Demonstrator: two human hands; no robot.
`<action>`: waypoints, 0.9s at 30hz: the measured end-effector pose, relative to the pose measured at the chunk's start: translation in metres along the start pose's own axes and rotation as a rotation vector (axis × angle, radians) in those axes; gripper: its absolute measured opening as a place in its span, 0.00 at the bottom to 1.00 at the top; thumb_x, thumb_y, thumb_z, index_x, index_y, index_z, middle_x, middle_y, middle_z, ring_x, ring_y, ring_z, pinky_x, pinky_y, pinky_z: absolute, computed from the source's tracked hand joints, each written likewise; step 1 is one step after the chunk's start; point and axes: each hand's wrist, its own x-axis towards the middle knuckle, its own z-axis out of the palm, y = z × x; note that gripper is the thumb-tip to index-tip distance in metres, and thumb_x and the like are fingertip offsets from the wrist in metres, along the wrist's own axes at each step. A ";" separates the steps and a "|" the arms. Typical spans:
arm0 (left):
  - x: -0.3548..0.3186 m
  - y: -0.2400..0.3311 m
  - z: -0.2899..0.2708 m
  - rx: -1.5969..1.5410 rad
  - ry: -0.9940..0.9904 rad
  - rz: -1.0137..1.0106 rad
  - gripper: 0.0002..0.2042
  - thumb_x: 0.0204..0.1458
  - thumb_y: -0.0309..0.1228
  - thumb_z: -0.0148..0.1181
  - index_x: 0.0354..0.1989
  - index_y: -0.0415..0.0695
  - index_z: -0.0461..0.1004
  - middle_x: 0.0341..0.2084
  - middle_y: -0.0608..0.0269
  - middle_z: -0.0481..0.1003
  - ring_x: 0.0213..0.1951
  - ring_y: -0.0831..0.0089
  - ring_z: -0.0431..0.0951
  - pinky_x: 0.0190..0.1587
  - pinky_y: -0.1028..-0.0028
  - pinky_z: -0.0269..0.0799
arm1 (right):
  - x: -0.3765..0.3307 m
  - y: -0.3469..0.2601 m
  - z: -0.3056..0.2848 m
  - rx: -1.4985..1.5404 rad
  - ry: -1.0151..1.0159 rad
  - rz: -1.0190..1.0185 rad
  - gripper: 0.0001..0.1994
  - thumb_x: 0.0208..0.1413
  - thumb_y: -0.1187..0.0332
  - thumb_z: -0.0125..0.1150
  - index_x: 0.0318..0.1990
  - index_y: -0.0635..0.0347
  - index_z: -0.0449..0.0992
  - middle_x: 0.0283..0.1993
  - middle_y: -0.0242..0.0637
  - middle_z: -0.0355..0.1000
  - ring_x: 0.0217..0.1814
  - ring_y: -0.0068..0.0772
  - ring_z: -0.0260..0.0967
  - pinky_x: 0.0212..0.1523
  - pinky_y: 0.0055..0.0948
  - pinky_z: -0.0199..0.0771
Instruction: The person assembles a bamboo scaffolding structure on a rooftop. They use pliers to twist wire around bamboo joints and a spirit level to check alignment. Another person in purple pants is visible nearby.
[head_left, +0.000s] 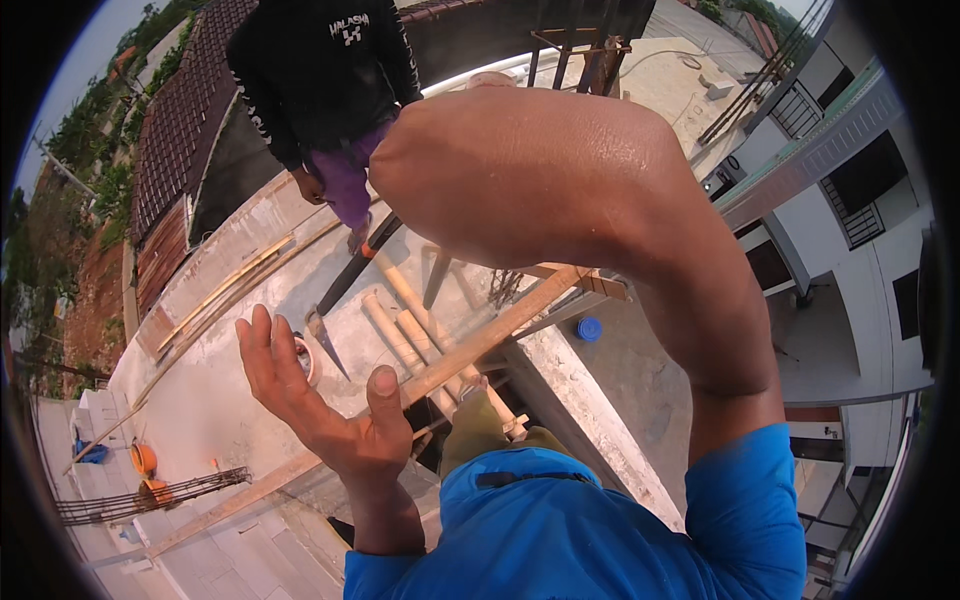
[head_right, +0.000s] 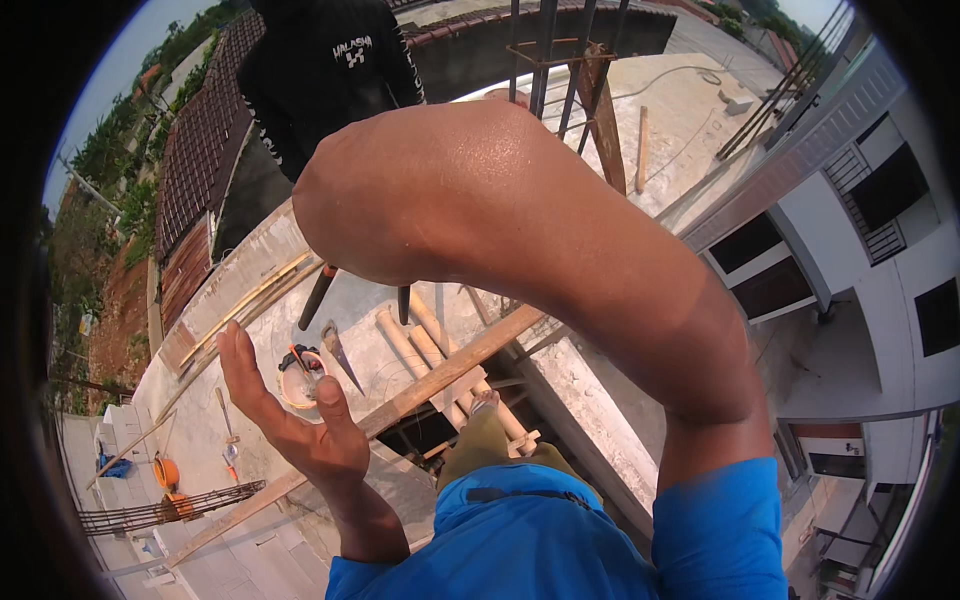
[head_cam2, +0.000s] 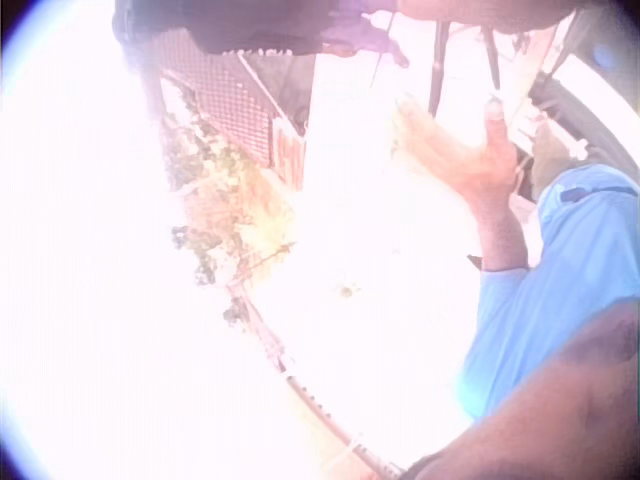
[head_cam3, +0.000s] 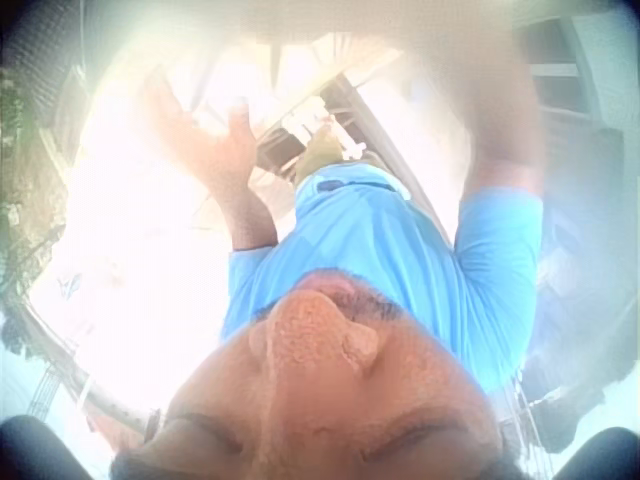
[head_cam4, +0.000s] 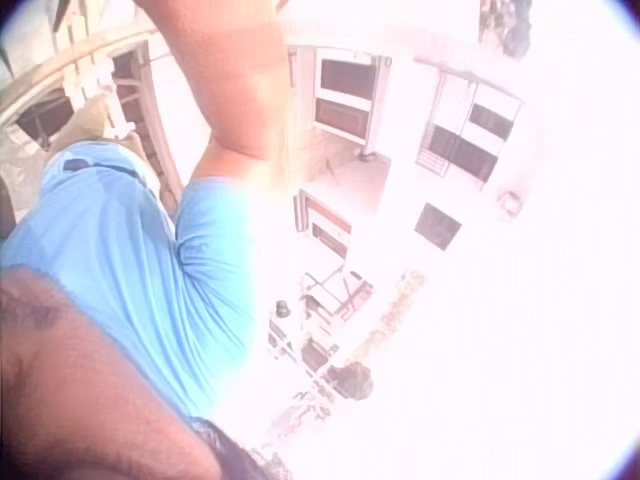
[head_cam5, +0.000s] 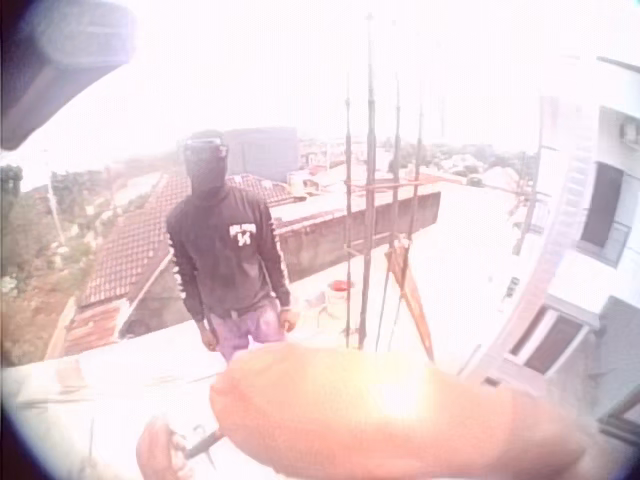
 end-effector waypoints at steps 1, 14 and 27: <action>-0.008 0.010 0.001 -0.139 -0.266 -0.061 0.28 0.67 0.50 0.60 0.61 0.36 0.70 0.56 0.48 0.74 0.58 0.55 0.75 0.55 0.59 0.72 | -0.041 -0.001 0.006 0.006 0.165 -0.089 0.08 0.54 0.75 0.63 0.39 0.67 0.84 0.41 0.47 0.81 0.42 0.46 0.83 0.40 0.43 0.83; -0.281 0.041 0.138 -0.947 -1.210 -0.947 0.20 0.77 0.43 0.42 0.37 0.42 0.72 0.28 0.68 0.69 0.32 0.79 0.67 0.35 0.72 0.65 | -0.353 -0.088 0.304 1.490 0.337 0.887 0.38 0.69 0.54 0.65 0.76 0.61 0.53 0.61 0.49 0.71 0.60 0.43 0.74 0.58 0.45 0.78; -0.270 0.020 0.239 -0.472 -1.458 -0.216 0.24 0.75 0.45 0.44 0.40 0.36 0.78 0.34 0.56 0.77 0.37 0.66 0.77 0.42 0.65 0.71 | -0.324 -0.044 0.408 2.147 0.604 1.127 0.18 0.75 0.54 0.58 0.60 0.58 0.75 0.53 0.31 0.75 0.53 0.21 0.74 0.49 0.34 0.82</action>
